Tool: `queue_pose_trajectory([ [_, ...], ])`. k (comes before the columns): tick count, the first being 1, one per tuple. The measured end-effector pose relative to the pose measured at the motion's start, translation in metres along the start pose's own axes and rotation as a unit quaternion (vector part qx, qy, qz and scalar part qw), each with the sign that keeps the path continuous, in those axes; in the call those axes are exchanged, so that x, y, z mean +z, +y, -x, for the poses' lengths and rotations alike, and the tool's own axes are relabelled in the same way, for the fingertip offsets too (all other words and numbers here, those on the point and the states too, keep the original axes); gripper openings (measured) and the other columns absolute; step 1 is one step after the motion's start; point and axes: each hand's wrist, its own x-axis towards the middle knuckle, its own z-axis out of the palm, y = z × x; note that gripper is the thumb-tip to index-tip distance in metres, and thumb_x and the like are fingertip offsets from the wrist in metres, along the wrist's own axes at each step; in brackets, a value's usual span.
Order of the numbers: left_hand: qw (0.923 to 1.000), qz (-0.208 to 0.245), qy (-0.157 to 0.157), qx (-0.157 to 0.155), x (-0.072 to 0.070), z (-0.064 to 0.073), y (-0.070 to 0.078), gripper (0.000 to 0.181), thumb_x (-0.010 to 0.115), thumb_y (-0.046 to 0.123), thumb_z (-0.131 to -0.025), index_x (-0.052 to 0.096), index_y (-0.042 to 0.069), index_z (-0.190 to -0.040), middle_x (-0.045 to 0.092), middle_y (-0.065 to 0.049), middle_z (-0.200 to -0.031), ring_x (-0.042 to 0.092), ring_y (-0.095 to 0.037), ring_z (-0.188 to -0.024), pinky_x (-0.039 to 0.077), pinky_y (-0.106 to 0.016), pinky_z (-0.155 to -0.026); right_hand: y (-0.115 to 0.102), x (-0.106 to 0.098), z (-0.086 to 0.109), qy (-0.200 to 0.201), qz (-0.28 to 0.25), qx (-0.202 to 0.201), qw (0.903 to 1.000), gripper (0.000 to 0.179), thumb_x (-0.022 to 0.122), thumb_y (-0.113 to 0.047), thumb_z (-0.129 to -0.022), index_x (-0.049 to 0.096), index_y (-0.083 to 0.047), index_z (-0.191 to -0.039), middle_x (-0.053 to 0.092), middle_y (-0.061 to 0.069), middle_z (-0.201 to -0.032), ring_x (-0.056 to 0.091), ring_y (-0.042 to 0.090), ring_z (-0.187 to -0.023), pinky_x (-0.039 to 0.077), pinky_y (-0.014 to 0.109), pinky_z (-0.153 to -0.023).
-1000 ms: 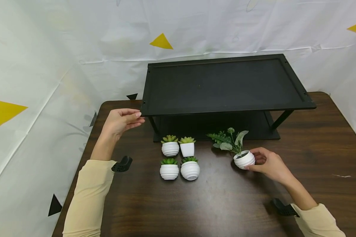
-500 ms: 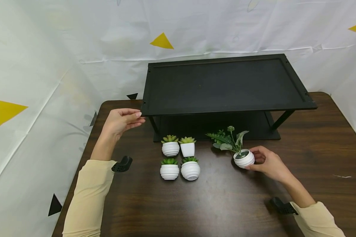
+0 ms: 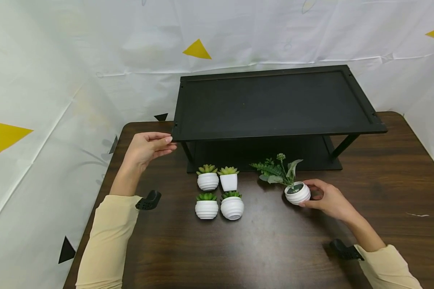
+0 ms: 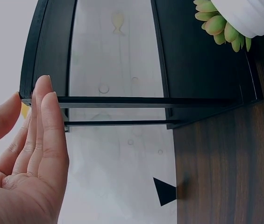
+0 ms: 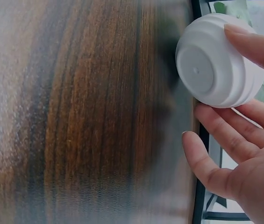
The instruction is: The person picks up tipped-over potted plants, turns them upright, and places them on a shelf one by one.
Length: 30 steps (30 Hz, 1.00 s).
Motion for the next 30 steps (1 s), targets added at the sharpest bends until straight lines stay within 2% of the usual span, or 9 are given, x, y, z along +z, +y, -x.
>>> queue_pose_trajectory([
  [9, 0.9999, 0.015, -0.001, -0.001, 0.000, 0.001, 0.001, 0.021, 0.063, 0.000, -0.085, 0.058, -0.009, -0.104, 0.068, -0.010, -0.082, 0.067, -0.018, -0.072, 0.054, -0.031, -0.074, -0.001, -0.001, -0.004, 0.009, 0.016, 0.007, 0.9998, 0.062, 0.078, -0.022, -0.074, 0.049, 0.009, -0.120, 0.058, 0.024, -0.101, 0.063, 0.029, -0.081, 0.052, 0.032, -0.061],
  [17, 1.0000, 0.005, -0.001, -0.006, 0.000, 0.000, 0.000, 0.026, 0.062, 0.000, -0.085, 0.056, -0.011, -0.108, 0.068, -0.009, -0.082, 0.068, -0.018, -0.073, 0.051, -0.036, -0.080, -0.009, -0.004, -0.014, 0.000, 0.048, 0.030, 0.9984, 0.058, 0.067, -0.032, -0.084, 0.050, 0.011, -0.119, 0.060, 0.021, -0.102, 0.060, 0.030, -0.089, 0.050, 0.038, -0.068],
  [22, 1.0000, 0.007, -0.001, -0.007, 0.000, 0.000, 0.000, 0.025, 0.063, 0.000, -0.085, 0.056, -0.010, -0.107, 0.068, -0.008, -0.081, 0.068, -0.018, -0.073, 0.051, -0.036, -0.080, -0.018, -0.006, -0.018, -0.012, 0.056, 0.035, 0.9978, 0.053, 0.068, -0.029, -0.083, 0.053, 0.013, -0.112, 0.061, 0.022, -0.100, 0.061, 0.028, -0.085, 0.051, 0.035, -0.066],
  [27, 0.9999, 0.016, 0.001, -0.005, 0.000, 0.000, 0.000, 0.021, 0.063, 0.000, -0.085, 0.058, -0.008, -0.104, 0.068, -0.009, -0.081, 0.068, -0.018, -0.072, 0.055, -0.030, -0.072, -0.025, -0.007, -0.020, -0.029, 0.063, 0.060, 0.9958, 0.055, 0.070, -0.032, -0.081, 0.054, 0.014, -0.107, 0.063, 0.020, -0.093, 0.060, 0.028, -0.083, 0.049, 0.033, -0.063],
  [30, 0.9999, 0.015, 0.002, -0.004, 0.000, 0.000, 0.000, 0.021, 0.063, 0.000, -0.084, 0.058, -0.008, -0.103, 0.068, -0.010, -0.081, 0.068, -0.018, -0.072, 0.055, -0.031, -0.073, -0.026, -0.007, -0.020, -0.040, 0.060, 0.074, 0.9946, 0.056, 0.069, -0.033, -0.081, 0.053, 0.014, -0.107, 0.063, 0.020, -0.092, 0.060, 0.028, -0.084, 0.049, 0.033, -0.062],
])
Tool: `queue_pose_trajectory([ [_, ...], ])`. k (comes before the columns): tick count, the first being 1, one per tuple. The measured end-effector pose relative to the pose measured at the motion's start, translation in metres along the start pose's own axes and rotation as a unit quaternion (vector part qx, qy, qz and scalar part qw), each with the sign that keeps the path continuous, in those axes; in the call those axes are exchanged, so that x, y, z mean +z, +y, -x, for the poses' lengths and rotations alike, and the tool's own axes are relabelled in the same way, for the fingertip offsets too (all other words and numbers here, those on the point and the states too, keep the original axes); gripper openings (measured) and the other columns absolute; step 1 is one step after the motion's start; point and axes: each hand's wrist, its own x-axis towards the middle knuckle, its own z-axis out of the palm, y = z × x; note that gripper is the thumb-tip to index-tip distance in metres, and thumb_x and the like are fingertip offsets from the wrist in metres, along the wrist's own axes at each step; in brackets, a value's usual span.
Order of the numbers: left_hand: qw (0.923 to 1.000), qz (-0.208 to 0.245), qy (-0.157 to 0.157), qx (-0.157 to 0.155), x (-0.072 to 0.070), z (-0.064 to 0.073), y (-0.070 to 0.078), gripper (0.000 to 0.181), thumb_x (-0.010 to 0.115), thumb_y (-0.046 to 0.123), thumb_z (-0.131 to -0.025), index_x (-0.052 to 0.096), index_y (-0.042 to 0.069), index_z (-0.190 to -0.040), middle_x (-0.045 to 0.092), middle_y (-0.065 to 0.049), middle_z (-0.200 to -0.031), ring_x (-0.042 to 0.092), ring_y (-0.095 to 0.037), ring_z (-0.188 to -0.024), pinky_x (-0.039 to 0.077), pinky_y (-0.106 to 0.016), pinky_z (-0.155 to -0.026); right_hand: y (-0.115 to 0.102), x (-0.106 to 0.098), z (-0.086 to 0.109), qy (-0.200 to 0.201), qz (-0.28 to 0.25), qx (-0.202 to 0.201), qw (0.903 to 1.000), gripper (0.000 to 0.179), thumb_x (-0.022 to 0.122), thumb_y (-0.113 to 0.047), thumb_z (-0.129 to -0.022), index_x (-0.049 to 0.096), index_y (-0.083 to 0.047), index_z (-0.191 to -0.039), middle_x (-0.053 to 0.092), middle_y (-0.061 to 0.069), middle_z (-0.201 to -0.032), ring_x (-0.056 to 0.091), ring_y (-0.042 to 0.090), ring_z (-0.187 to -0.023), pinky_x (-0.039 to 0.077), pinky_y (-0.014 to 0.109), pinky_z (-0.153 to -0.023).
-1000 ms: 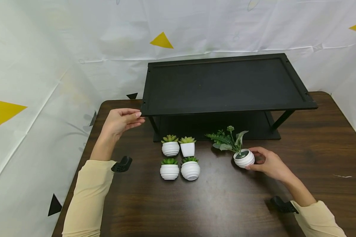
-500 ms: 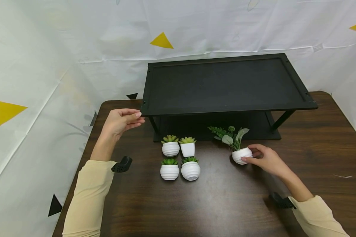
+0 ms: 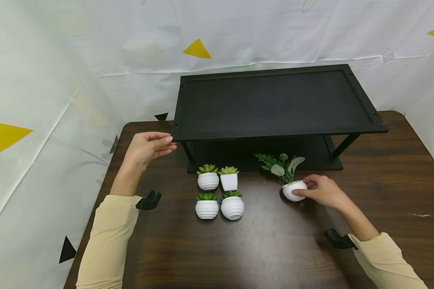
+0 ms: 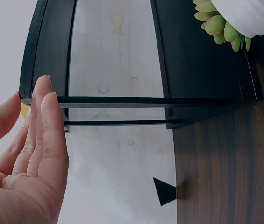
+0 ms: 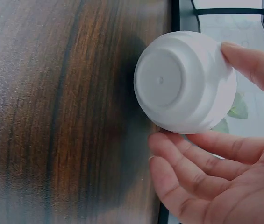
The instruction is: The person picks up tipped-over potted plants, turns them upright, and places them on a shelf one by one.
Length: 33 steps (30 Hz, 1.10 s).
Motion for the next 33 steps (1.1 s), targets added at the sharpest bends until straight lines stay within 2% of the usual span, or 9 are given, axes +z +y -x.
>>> queue_pose_trajectory([
  [7, 1.0000, -0.007, -0.002, 0.000, 0.001, 0.000, 0.001, 0.025, 0.063, 0.000, -0.085, 0.056, -0.010, -0.107, 0.068, -0.008, -0.080, 0.067, -0.018, -0.072, 0.053, -0.033, -0.076, 0.003, 0.000, 0.000, -0.001, -0.025, -0.002, 0.9997, 0.057, 0.073, -0.031, -0.078, 0.053, 0.014, -0.108, 0.061, 0.020, -0.096, 0.059, 0.028, -0.085, 0.050, 0.032, -0.064],
  [16, 1.0000, -0.006, -0.001, -0.003, 0.002, -0.002, 0.002, 0.025, 0.062, 0.000, -0.085, 0.056, -0.010, -0.107, 0.068, -0.007, -0.079, 0.068, -0.018, -0.073, 0.054, -0.031, -0.074, 0.015, 0.001, -0.001, 0.012, -0.082, -0.047, 0.9954, 0.057, 0.078, -0.020, -0.073, 0.052, 0.012, -0.112, 0.061, 0.019, -0.098, 0.061, 0.025, -0.086, 0.050, 0.026, -0.064],
  [22, 1.0000, -0.001, -0.001, -0.003, 0.002, -0.002, 0.003, 0.022, 0.062, -0.001, -0.085, 0.057, -0.009, -0.105, 0.068, -0.006, -0.079, 0.068, -0.018, -0.072, 0.054, -0.031, -0.074, 0.026, -0.001, -0.004, -0.012, -0.121, -0.074, 0.9898, 0.062, 0.079, -0.012, -0.072, 0.049, 0.011, -0.120, 0.057, 0.022, -0.107, 0.060, 0.026, -0.091, 0.051, 0.022, -0.067],
  [26, 1.0000, -0.001, -0.002, -0.002, 0.001, -0.002, 0.003, 0.022, 0.062, -0.001, -0.085, 0.057, -0.009, -0.105, 0.068, -0.006, -0.078, 0.068, -0.018, -0.072, 0.054, -0.031, -0.074, 0.032, -0.002, -0.005, -0.026, -0.147, -0.092, 0.9844, 0.062, 0.079, -0.009, -0.071, 0.048, 0.011, -0.122, 0.054, 0.023, -0.111, 0.059, 0.020, -0.092, 0.051, 0.021, -0.068],
  [30, 1.0000, -0.002, 0.000, -0.002, 0.001, -0.002, 0.003, 0.021, 0.063, 0.000, -0.085, 0.058, -0.008, -0.104, 0.068, -0.006, -0.078, 0.068, -0.018, -0.071, 0.054, -0.031, -0.074, 0.038, -0.003, -0.006, -0.029, -0.164, -0.102, 0.9808, 0.062, 0.078, -0.009, -0.071, 0.048, 0.010, -0.122, 0.054, 0.024, -0.111, 0.058, 0.012, -0.092, 0.052, 0.021, -0.068],
  [33, 1.0000, -0.001, -0.001, -0.001, 0.001, -0.002, 0.002, 0.021, 0.063, 0.000, -0.085, 0.058, -0.008, -0.104, 0.068, -0.006, -0.078, 0.068, -0.018, -0.071, 0.055, -0.030, -0.073, 0.041, -0.003, -0.006, -0.027, -0.165, -0.100, 0.9809, 0.063, 0.078, -0.008, -0.071, 0.046, 0.010, -0.123, 0.053, 0.024, -0.112, 0.058, 0.014, -0.093, 0.052, 0.023, -0.070],
])
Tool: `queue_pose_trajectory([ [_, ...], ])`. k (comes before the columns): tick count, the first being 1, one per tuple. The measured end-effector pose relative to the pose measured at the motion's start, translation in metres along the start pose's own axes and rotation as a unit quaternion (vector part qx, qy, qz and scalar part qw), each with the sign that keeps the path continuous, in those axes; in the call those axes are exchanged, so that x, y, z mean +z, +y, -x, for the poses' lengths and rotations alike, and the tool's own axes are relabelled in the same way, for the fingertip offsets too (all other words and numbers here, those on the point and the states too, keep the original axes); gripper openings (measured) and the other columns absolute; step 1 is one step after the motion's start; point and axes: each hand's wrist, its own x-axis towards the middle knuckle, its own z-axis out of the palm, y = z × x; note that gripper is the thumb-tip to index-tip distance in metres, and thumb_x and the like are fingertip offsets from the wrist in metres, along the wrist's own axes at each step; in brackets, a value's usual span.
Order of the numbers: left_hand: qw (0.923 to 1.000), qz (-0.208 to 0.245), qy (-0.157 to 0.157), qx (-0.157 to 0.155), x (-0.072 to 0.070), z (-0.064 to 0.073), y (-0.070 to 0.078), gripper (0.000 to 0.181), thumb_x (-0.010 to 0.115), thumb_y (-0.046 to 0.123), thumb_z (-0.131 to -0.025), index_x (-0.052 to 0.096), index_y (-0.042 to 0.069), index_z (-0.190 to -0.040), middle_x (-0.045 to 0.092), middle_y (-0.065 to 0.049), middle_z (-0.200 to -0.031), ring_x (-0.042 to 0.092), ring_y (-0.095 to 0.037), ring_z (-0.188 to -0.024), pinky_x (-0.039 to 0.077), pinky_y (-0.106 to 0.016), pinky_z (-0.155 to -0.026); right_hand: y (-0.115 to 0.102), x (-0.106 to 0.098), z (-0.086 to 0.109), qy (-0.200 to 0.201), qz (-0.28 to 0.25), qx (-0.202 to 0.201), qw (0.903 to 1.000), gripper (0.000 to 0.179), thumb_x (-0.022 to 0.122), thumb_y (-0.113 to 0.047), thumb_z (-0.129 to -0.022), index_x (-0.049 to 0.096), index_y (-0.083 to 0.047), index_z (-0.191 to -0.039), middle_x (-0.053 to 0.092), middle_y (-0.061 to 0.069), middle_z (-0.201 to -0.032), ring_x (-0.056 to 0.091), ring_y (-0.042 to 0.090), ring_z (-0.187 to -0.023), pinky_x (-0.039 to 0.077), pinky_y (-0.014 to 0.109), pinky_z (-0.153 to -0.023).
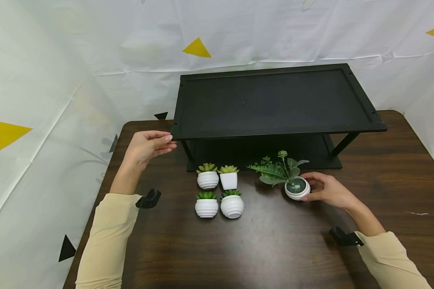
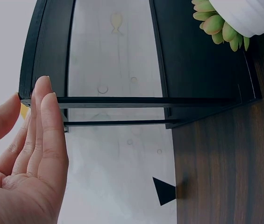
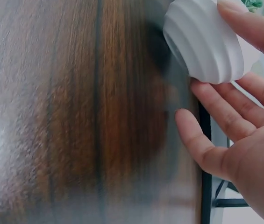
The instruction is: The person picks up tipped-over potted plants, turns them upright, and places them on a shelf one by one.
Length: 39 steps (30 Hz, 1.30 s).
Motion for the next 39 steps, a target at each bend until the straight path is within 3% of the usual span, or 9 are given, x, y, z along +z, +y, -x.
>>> queue_pose_trajectory([
  [6, 1.0000, -0.002, 0.000, 0.000, -0.001, 0.000, 0.000, 0.022, 0.063, 0.000, -0.085, 0.057, -0.008, -0.105, 0.068, -0.007, -0.078, 0.068, -0.018, -0.072, 0.054, -0.032, -0.075, 0.005, 0.000, 0.003, -0.002, 0.005, 0.014, 0.9999, 0.067, 0.077, -0.007, -0.073, 0.039, 0.012, -0.125, 0.050, 0.028, -0.114, 0.059, 0.029, -0.096, 0.054, 0.025, -0.071],
  [13, 1.0000, -0.004, 0.001, -0.002, -0.001, 0.000, 0.000, 0.022, 0.063, 0.001, -0.085, 0.057, -0.008, -0.105, 0.068, -0.007, -0.079, 0.067, -0.018, -0.072, 0.053, -0.033, -0.077, 0.013, 0.003, 0.003, 0.000, -0.018, -0.027, 0.9995, 0.065, 0.076, -0.002, -0.071, 0.042, 0.014, -0.124, 0.050, 0.024, -0.117, 0.056, 0.000, -0.095, 0.053, 0.024, -0.074],
  [17, 1.0000, -0.003, 0.002, -0.001, -0.001, 0.001, 0.000, 0.020, 0.063, 0.001, -0.085, 0.059, -0.007, -0.103, 0.068, -0.009, -0.081, 0.067, -0.018, -0.072, 0.051, -0.035, -0.079, 0.016, 0.003, 0.002, 0.003, -0.014, -0.049, 0.9987, 0.066, 0.076, -0.001, -0.071, 0.041, 0.014, -0.125, 0.050, 0.016, -0.118, 0.052, -0.006, -0.097, 0.053, 0.025, -0.076],
  [23, 1.0000, -0.009, 0.001, 0.000, 0.000, 0.002, -0.001, 0.023, 0.063, 0.001, -0.085, 0.057, -0.009, -0.105, 0.068, -0.008, -0.081, 0.067, -0.018, -0.072, 0.052, -0.035, -0.079, 0.015, 0.007, 0.001, 0.001, -0.023, -0.050, 0.9985, 0.062, 0.077, -0.002, -0.071, 0.045, 0.013, -0.122, 0.053, 0.021, -0.114, 0.055, -0.001, -0.095, 0.052, 0.024, -0.075],
  [32, 1.0000, -0.008, 0.001, 0.002, -0.001, 0.002, -0.001, 0.022, 0.063, 0.001, -0.085, 0.058, -0.008, -0.105, 0.068, -0.007, -0.080, 0.067, -0.018, -0.072, 0.051, -0.036, -0.080, 0.012, 0.011, 0.002, 0.039, 0.055, -0.064, 0.9957, 0.046, 0.079, -0.010, -0.071, 0.056, 0.002, -0.108, 0.056, 0.007, -0.086, 0.049, 0.011, -0.066, 0.043, 0.022, -0.054],
  [39, 1.0000, -0.008, 0.001, 0.001, 0.000, 0.002, -0.001, 0.023, 0.063, 0.001, -0.085, 0.057, -0.009, -0.105, 0.068, -0.007, -0.080, 0.067, -0.018, -0.072, 0.052, -0.034, -0.078, 0.010, 0.010, 0.002, 0.042, 0.104, 0.015, 0.9936, 0.060, 0.078, -0.021, -0.074, 0.048, 0.007, -0.117, 0.054, 0.016, -0.100, 0.050, 0.016, -0.074, 0.044, 0.025, -0.059],
])
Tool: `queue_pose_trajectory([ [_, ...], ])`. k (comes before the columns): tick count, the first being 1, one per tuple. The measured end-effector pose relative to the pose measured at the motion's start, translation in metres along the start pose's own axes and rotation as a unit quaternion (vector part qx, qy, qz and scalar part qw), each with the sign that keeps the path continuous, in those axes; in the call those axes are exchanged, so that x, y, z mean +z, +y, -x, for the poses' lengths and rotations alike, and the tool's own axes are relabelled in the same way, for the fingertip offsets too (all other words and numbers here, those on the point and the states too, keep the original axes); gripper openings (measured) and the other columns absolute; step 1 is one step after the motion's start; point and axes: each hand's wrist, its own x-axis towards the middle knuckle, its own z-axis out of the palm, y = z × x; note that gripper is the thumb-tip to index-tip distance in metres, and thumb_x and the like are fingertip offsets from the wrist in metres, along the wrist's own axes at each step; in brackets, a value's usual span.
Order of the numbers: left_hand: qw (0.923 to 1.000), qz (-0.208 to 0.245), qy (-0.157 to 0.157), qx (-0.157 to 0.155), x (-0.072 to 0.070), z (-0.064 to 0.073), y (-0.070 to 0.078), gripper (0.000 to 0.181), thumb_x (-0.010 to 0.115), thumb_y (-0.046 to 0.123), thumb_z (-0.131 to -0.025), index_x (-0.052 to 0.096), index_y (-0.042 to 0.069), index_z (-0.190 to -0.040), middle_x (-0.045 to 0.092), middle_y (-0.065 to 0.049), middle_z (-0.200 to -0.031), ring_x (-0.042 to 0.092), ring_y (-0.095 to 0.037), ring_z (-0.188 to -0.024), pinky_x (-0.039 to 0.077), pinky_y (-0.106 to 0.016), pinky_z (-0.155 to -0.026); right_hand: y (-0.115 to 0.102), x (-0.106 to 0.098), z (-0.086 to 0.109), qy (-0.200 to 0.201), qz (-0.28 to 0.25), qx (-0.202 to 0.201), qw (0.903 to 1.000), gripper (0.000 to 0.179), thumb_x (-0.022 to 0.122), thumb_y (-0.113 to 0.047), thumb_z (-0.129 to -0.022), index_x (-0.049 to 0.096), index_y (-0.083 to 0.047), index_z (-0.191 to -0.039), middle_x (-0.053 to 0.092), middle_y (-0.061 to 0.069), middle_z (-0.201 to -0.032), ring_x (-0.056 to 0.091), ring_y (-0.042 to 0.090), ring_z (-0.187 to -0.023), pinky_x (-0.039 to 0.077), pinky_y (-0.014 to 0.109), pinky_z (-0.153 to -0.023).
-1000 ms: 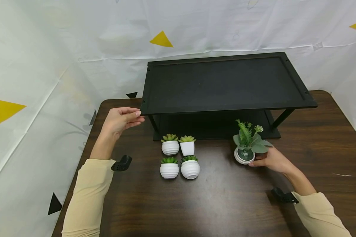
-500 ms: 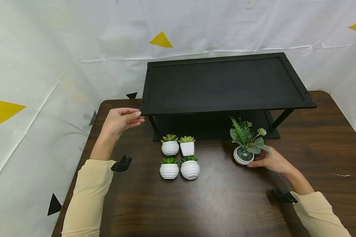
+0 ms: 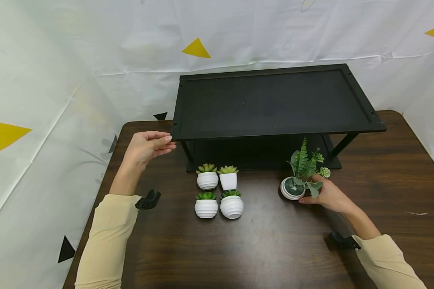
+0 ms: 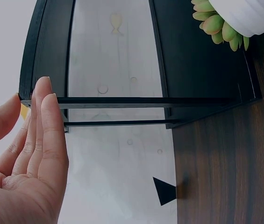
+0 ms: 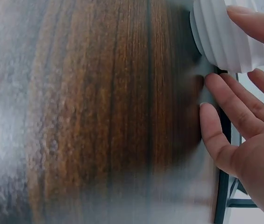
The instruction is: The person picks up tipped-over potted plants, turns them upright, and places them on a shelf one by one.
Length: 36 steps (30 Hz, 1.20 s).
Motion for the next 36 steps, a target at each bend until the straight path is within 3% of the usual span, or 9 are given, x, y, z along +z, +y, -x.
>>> queue_pose_trajectory([
  [2, 1.0000, -0.001, 0.000, 0.001, 0.000, 0.000, 0.000, 0.023, 0.063, 0.001, -0.085, 0.057, -0.009, -0.105, 0.068, -0.006, -0.079, 0.067, -0.017, -0.072, 0.053, -0.032, -0.076, -0.001, 0.001, -0.001, -0.004, -0.001, 0.011, 0.9999, 0.061, 0.079, -0.022, -0.073, 0.048, 0.008, -0.117, 0.054, 0.016, -0.098, 0.048, 0.015, -0.074, 0.044, 0.025, -0.059],
  [11, 1.0000, 0.004, -0.001, 0.004, 0.000, 0.000, 0.000, 0.022, 0.062, 0.000, -0.086, 0.057, -0.009, -0.105, 0.068, -0.006, -0.078, 0.067, -0.017, -0.072, 0.055, -0.029, -0.072, -0.003, 0.003, -0.003, -0.006, -0.006, -0.009, 0.9999, 0.060, 0.078, -0.020, -0.073, 0.051, 0.007, -0.119, 0.057, 0.013, -0.103, 0.050, 0.014, -0.083, 0.044, 0.025, -0.068],
  [19, 1.0000, 0.010, 0.000, 0.001, 0.001, 0.000, 0.000, 0.019, 0.063, 0.001, -0.085, 0.059, -0.007, -0.102, 0.068, -0.006, -0.078, 0.068, -0.018, -0.071, 0.055, -0.030, -0.073, -0.003, 0.007, -0.004, 0.002, -0.002, 0.000, 1.0000, 0.052, 0.079, -0.021, -0.072, 0.054, 0.006, -0.109, 0.053, 0.006, -0.082, 0.044, 0.013, -0.067, 0.037, 0.026, -0.056],
  [24, 1.0000, 0.008, 0.000, 0.001, 0.000, 0.000, 0.001, 0.019, 0.063, 0.001, -0.085, 0.059, -0.007, -0.102, 0.068, -0.006, -0.078, 0.067, -0.018, -0.071, 0.055, -0.030, -0.073, -0.007, 0.008, -0.001, 0.015, 0.015, 0.007, 0.9997, 0.054, 0.080, -0.022, -0.070, 0.055, 0.006, -0.108, 0.053, 0.006, -0.080, 0.043, 0.013, -0.066, 0.036, 0.025, -0.055],
  [31, 1.0000, -0.002, -0.001, -0.001, 0.000, 0.001, 0.001, 0.023, 0.063, 0.001, -0.085, 0.057, -0.009, -0.106, 0.068, -0.006, -0.078, 0.068, -0.018, -0.073, 0.053, -0.033, -0.077, -0.025, 0.006, 0.006, 0.030, 0.056, 0.015, 0.9979, 0.063, 0.081, -0.027, -0.069, 0.053, 0.008, -0.114, 0.059, 0.021, -0.103, 0.055, 0.029, -0.088, 0.045, 0.035, -0.067],
  [36, 1.0000, -0.002, -0.003, -0.003, 0.000, 0.000, 0.001, 0.024, 0.063, 0.001, -0.085, 0.057, -0.010, -0.106, 0.068, -0.006, -0.078, 0.068, -0.018, -0.073, 0.052, -0.035, -0.079, -0.039, 0.003, 0.011, 0.036, 0.069, 0.007, 0.9969, 0.065, 0.082, -0.026, -0.066, 0.054, 0.007, -0.113, 0.060, 0.021, -0.103, 0.056, 0.032, -0.091, 0.045, 0.038, -0.068],
])
